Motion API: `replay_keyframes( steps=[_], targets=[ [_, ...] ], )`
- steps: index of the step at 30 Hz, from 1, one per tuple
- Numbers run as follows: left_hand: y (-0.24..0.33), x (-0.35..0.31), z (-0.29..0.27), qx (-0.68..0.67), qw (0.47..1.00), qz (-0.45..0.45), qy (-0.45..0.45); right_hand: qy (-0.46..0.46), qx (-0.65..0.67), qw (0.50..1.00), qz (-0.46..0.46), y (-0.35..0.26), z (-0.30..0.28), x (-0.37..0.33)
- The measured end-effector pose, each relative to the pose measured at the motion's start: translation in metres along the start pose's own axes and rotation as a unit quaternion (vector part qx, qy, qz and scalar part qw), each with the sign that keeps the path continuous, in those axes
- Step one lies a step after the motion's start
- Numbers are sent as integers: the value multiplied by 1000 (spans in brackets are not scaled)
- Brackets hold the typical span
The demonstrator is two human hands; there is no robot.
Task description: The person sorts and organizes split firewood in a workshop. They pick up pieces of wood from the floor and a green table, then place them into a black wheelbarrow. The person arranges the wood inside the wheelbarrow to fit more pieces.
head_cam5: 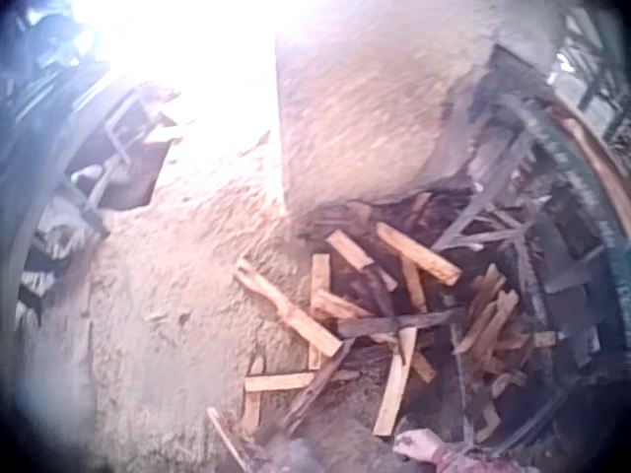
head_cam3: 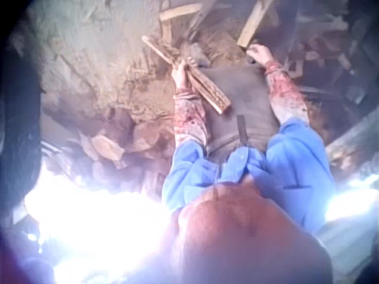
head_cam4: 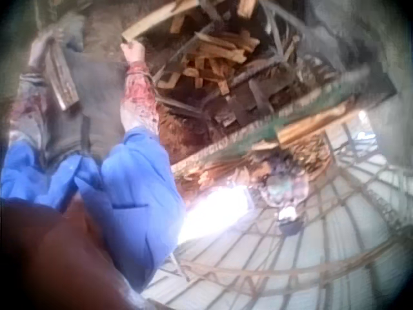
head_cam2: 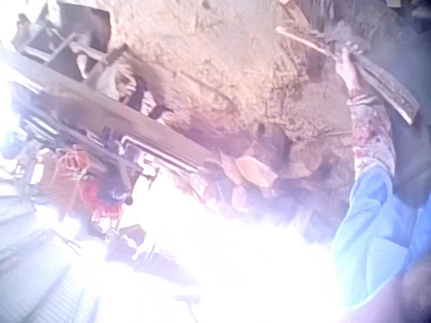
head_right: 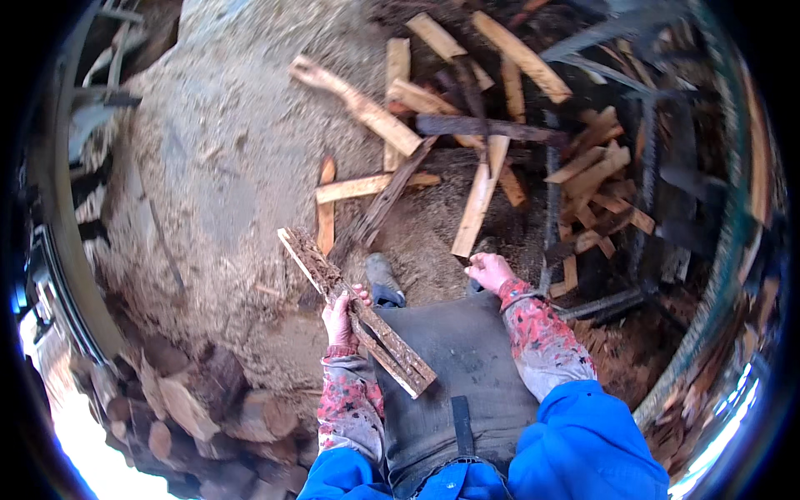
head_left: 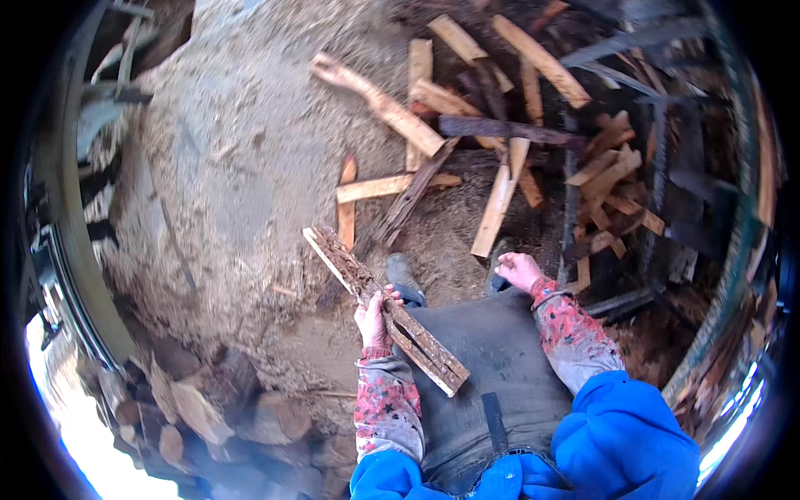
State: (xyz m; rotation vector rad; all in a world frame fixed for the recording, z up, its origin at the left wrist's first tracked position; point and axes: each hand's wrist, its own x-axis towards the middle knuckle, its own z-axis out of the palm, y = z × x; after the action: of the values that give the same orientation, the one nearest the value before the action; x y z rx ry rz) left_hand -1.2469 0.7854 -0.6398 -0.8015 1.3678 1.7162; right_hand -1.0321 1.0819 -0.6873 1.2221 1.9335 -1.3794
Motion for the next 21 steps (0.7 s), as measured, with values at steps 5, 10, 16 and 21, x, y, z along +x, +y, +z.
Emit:
replay_keyframes(
  steps=[5, 10, 16, 21],
  targets=[
    [25, 43, -47, 6, 993, 47, 112, -43, -123, 991, 23, 15, 28, 93],
    [62, 131, -121, 226, 936, 177, 206, -33, -180, 983, -23, -19, 39, 182],
    [34, 246, -112, 477, 802, 334, 131, 122, -276, 935, -186, -45, 56, 313],
    [-72, 318, -104, 672, 629, 389, 41, 180, -333, 880, -285, -77, 66, 417]
  ],
)
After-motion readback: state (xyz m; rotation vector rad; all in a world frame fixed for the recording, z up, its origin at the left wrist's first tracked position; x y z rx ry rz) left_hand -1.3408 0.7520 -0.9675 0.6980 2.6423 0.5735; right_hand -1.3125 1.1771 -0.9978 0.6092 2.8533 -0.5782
